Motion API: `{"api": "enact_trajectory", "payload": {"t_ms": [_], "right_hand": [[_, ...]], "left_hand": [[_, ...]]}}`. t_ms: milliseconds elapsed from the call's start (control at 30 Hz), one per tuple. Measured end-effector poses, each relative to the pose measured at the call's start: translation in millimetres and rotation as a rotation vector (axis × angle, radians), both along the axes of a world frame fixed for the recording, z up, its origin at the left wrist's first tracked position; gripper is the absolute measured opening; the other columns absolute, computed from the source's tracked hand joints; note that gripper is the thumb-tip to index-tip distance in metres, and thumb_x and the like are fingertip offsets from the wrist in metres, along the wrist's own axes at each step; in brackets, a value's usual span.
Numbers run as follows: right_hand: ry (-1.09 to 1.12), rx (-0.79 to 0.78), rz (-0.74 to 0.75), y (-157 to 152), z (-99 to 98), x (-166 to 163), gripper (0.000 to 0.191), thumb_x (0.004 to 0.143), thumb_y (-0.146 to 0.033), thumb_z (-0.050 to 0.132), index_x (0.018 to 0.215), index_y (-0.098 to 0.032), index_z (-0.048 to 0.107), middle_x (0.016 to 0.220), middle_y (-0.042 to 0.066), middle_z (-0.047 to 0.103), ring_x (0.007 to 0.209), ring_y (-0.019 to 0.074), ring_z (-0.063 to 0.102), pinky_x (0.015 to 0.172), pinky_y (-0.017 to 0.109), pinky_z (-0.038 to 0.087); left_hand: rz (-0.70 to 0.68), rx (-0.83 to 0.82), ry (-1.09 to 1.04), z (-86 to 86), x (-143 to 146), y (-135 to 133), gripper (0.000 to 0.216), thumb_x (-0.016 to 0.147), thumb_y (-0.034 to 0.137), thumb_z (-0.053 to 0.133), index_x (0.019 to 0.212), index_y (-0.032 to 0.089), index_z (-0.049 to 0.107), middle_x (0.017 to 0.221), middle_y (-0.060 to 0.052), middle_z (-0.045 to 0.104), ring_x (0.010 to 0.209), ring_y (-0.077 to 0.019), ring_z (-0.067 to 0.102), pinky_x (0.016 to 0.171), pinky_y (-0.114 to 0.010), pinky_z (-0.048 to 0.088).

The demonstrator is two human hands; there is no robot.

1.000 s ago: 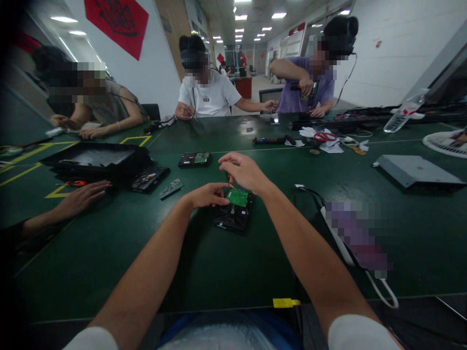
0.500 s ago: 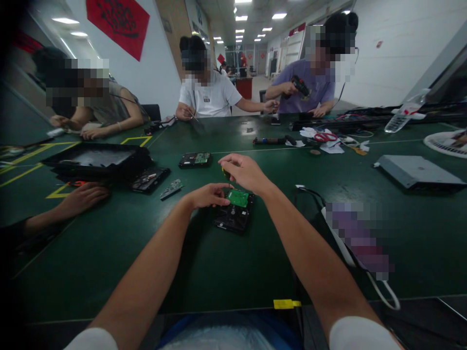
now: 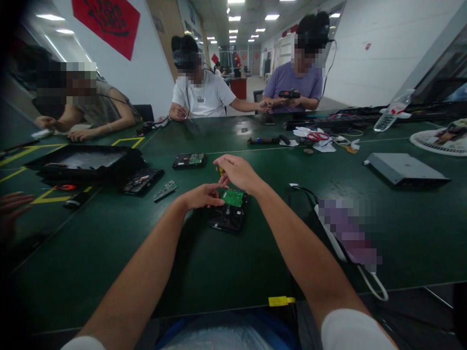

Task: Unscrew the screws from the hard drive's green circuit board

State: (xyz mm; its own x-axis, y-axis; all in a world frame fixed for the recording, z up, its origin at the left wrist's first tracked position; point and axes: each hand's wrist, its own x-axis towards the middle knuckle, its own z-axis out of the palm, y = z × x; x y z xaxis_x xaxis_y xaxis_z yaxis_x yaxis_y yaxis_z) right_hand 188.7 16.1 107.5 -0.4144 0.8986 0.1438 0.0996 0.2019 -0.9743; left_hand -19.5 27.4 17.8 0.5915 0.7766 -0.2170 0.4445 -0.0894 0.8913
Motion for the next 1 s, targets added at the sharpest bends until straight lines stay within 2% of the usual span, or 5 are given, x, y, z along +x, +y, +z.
{"api": "enact_trajectory", "payload": {"t_ms": [300,433,633,833,1000], "right_hand": [[-0.155,0.184,-0.041,1,-3.1,7,0.025,0.097,-0.047,0.064,0.097,-0.023,0.070,0.082,0.001,0.068,0.060,0.0102,0.060,0.051,0.021,0.047],[-0.153,0.147,-0.070,3,-5.2,6,0.025,0.093,-0.046,0.069,0.092,-0.021,0.065,0.074,0.000,0.067,0.060,0.0114,0.061,0.051,0.022,0.047],[-0.035,0.082,0.009,5,-5.7,4,0.018,0.099,-0.037,0.062,0.097,-0.020,0.067,0.101,0.005,0.073,0.058,0.0082,0.060,0.047,0.020,0.045],[0.002,-0.026,0.003,5,-1.3,4,0.022,0.103,-0.028,0.049,0.105,-0.019,0.070,0.085,0.003,0.067,0.061,0.0111,0.063,0.054,0.023,0.053],[-0.081,0.105,-0.013,0,2.6,6,0.018,0.098,-0.033,0.061,0.104,-0.020,0.072,0.079,0.000,0.065,0.062,0.0092,0.059,0.050,0.019,0.045]], "left_hand": [[-0.020,0.018,0.046,7.6,2,-4,0.078,0.082,0.045,0.080,0.149,0.020,0.049,0.081,0.003,0.062,0.061,-0.0121,0.054,0.058,-0.025,0.039],[-0.014,0.022,0.044,8.4,3,-5,0.076,0.082,0.042,0.079,0.148,0.019,0.050,0.080,0.003,0.061,0.061,-0.0123,0.054,0.059,-0.025,0.040],[-0.002,0.022,0.047,11.2,5,-8,0.079,0.082,0.042,0.079,0.151,0.018,0.048,0.081,0.002,0.062,0.061,-0.0119,0.053,0.057,-0.025,0.039],[0.004,0.018,0.066,13.7,5,-9,0.080,0.082,0.041,0.079,0.152,0.018,0.047,0.082,0.002,0.062,0.061,-0.0121,0.054,0.056,-0.024,0.039],[-0.005,0.030,0.048,10.1,3,-6,0.080,0.082,0.044,0.079,0.151,0.019,0.048,0.083,0.002,0.062,0.062,-0.0125,0.055,0.056,-0.025,0.040]]}}
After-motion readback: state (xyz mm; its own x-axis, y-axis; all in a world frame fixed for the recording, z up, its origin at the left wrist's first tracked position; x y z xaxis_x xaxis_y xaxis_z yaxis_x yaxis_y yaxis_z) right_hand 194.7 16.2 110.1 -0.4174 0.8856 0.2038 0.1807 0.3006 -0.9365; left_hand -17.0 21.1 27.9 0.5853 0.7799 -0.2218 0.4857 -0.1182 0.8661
